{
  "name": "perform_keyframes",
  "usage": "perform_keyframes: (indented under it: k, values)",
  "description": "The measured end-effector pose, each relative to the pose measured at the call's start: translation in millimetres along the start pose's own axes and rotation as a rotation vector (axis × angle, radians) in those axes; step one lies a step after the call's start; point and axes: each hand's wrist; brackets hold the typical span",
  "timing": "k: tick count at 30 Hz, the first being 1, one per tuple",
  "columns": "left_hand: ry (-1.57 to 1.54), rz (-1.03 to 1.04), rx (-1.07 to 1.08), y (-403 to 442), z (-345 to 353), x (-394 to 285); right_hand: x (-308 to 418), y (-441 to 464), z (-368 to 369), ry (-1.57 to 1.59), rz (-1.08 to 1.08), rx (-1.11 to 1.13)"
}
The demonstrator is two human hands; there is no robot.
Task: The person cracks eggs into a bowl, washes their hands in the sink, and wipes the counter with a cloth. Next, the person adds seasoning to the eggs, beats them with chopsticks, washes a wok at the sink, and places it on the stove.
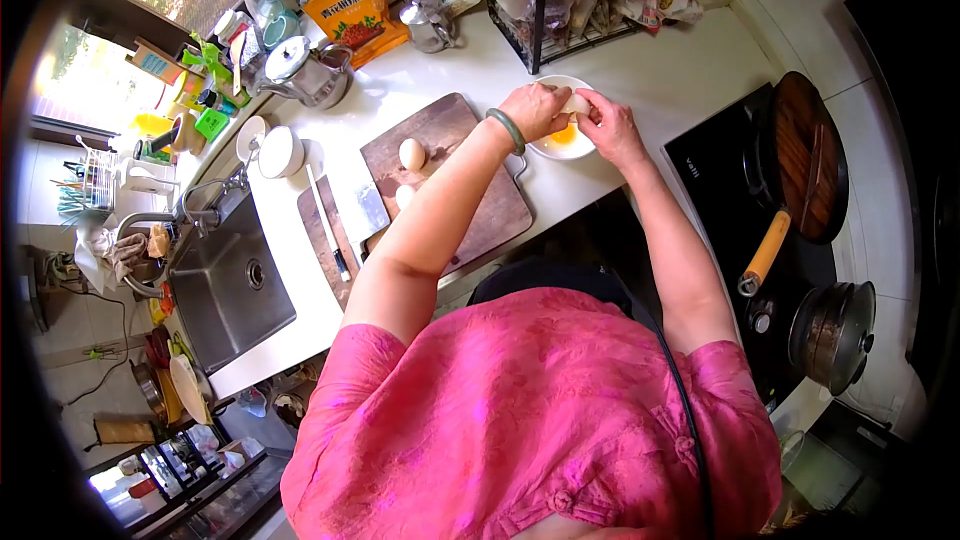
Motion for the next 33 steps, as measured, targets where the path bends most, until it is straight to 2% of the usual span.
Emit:
perform_keyframes:
  k: [11,13,14,16,22,33]
  values:
    - [-0.095,0.053,-0.057,-5,-1,9,4,0,-8,-0.076,-0.083,0.079]
    - [-0.058,0.069,-0.012,-6,-5,9,2,-1,-7,-0.136,-0.215,0.053]
    - [-0.058,0.068,-0.012,-6,-4,10,2,-1,-7,-0.136,-0.216,0.054]
    - [-0.022,0.074,-0.015,-5,-3,12,5,-1,-9,-0.348,-0.339,0.072]
    - [-0.008,0.081,-0.11,-10,-9,8,7,3,-16,-0.605,-0.495,0.075]
    - [-0.029,0.035,-0.099,-10,-14,3,12,5,-19,-0.657,-0.515,0.039]
Point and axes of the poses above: each hand's wrist, its own y-axis towards the middle knuckle, its own z-axis out of the palm, x = y × z, and after that the axes turned 15 degrees about -z, right-handed
